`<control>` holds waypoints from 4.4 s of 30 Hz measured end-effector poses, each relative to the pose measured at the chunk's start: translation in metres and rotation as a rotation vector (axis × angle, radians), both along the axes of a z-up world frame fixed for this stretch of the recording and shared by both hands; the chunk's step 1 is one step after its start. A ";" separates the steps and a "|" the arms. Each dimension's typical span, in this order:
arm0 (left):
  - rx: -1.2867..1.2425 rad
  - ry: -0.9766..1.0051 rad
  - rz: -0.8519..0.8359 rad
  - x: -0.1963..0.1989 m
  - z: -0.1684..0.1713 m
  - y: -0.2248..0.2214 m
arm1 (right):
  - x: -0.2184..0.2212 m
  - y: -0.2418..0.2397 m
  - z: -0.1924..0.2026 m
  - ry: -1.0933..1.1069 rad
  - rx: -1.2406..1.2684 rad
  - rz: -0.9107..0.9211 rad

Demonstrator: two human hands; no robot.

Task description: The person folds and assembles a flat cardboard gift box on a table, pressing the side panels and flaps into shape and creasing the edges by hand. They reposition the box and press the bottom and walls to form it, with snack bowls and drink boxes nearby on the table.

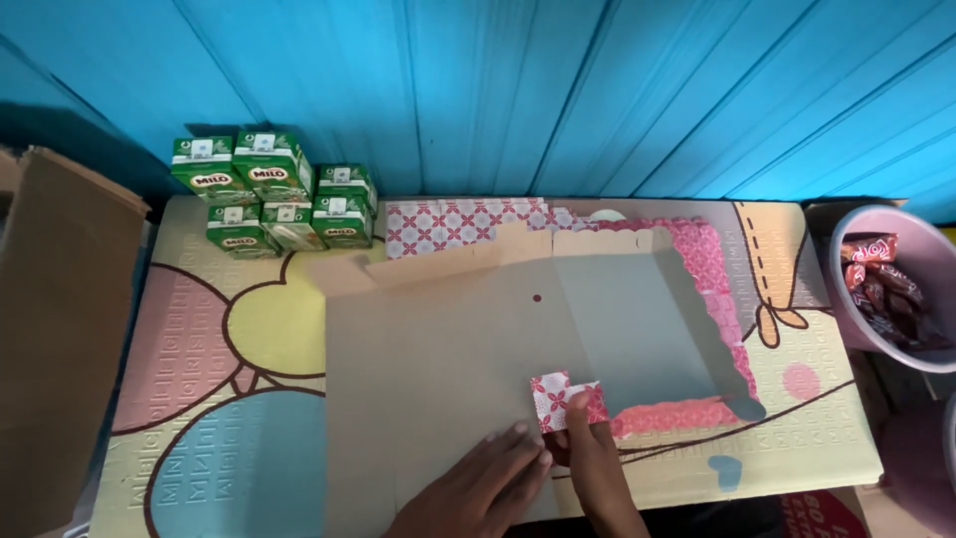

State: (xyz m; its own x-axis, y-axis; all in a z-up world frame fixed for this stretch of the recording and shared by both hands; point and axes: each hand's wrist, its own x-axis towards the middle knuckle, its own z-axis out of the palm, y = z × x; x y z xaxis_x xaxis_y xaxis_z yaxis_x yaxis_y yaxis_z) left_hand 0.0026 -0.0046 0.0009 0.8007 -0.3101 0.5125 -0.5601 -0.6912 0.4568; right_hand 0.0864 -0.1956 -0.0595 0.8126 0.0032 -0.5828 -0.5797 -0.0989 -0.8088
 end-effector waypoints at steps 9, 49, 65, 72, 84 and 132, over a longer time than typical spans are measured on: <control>-0.161 -0.023 0.128 0.000 -0.009 -0.008 | -0.001 0.017 0.026 0.051 -0.175 0.132; -0.087 0.059 -0.010 -0.002 -0.027 0.001 | 0.009 0.013 0.038 0.162 -0.037 0.141; 0.006 0.018 -0.041 0.001 -0.031 0.012 | 0.010 -0.008 0.038 0.193 0.139 0.229; 0.250 0.033 0.013 -0.010 -0.095 0.021 | -0.031 -0.044 0.042 -0.529 -0.364 0.374; 0.435 0.122 0.016 0.018 -0.059 0.004 | 0.006 -0.038 0.015 -0.901 -0.900 0.726; 0.182 0.289 -0.188 0.037 -0.013 0.016 | -0.005 -0.018 0.009 -0.916 -0.996 0.723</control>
